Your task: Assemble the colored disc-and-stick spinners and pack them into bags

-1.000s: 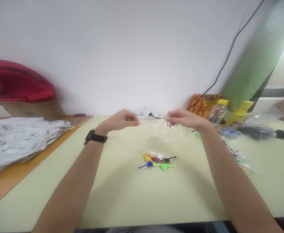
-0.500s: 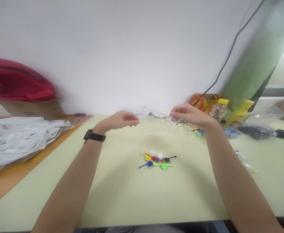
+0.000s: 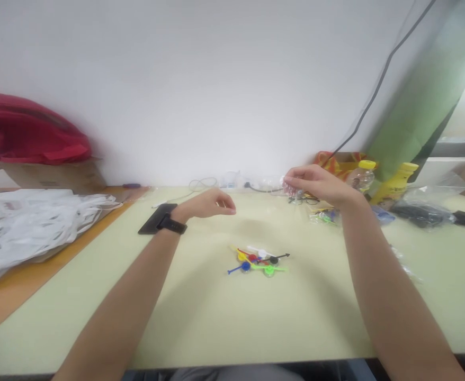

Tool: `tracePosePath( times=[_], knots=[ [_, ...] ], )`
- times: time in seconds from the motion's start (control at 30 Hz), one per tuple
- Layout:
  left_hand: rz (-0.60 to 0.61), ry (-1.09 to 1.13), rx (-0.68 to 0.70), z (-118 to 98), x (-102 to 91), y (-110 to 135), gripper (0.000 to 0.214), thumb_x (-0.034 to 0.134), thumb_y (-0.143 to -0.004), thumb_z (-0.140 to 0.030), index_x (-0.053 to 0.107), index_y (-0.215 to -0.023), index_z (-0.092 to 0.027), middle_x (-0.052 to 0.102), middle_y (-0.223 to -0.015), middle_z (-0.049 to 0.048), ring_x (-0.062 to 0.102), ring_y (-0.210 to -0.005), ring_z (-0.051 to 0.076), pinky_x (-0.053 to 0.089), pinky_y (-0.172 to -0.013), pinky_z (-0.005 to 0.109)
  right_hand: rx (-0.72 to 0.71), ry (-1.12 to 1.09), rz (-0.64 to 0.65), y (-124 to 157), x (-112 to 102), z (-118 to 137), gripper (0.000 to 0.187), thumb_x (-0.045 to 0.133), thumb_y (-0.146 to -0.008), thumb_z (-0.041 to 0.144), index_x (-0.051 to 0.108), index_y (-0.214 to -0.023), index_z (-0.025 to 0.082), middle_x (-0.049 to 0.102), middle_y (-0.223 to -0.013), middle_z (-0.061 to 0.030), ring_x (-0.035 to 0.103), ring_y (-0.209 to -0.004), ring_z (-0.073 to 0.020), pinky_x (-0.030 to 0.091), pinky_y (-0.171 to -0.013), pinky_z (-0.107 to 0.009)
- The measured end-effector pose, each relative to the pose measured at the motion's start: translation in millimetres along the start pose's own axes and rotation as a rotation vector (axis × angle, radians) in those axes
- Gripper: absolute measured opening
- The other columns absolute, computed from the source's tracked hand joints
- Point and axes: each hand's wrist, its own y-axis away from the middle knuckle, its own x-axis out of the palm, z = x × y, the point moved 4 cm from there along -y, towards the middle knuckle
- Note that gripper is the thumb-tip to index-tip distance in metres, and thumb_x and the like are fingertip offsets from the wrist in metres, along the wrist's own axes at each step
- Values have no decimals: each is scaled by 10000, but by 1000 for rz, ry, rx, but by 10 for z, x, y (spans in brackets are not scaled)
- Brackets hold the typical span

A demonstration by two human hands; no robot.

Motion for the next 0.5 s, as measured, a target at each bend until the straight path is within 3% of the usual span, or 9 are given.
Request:
tracePosePath(
  times=[0.13,0.3,0.5],
  knots=[
    [-22,34,31,-72,-33,39,264,770,-827,-475,801,-905,-225,782,-950,63,666,-792,172,494,-674,264,14,21,-12,3,-9,7,534,640,-863,739,661,-841,206,648,-858,-51,553,-780,-189,420,-683,-328],
    [56,34,50,-144,-51,99,273,806,-800,-481,807,-920,-236,785,-985,54,669,-832,171,507,-731,267,39,26,-23,-1,-13,-28,507,646,-878,709,661,-833,204,629,-826,-31,526,-730,-163,398,-653,-316],
    [-16,77,-16,-122,-56,80,289,786,-810,-510,821,-879,-232,786,-910,60,674,-763,175,487,-636,263,23,8,-10,-6,-33,-73,509,654,-861,722,673,-852,213,664,-853,-43,589,-814,-198,452,-734,-337]
  ],
)
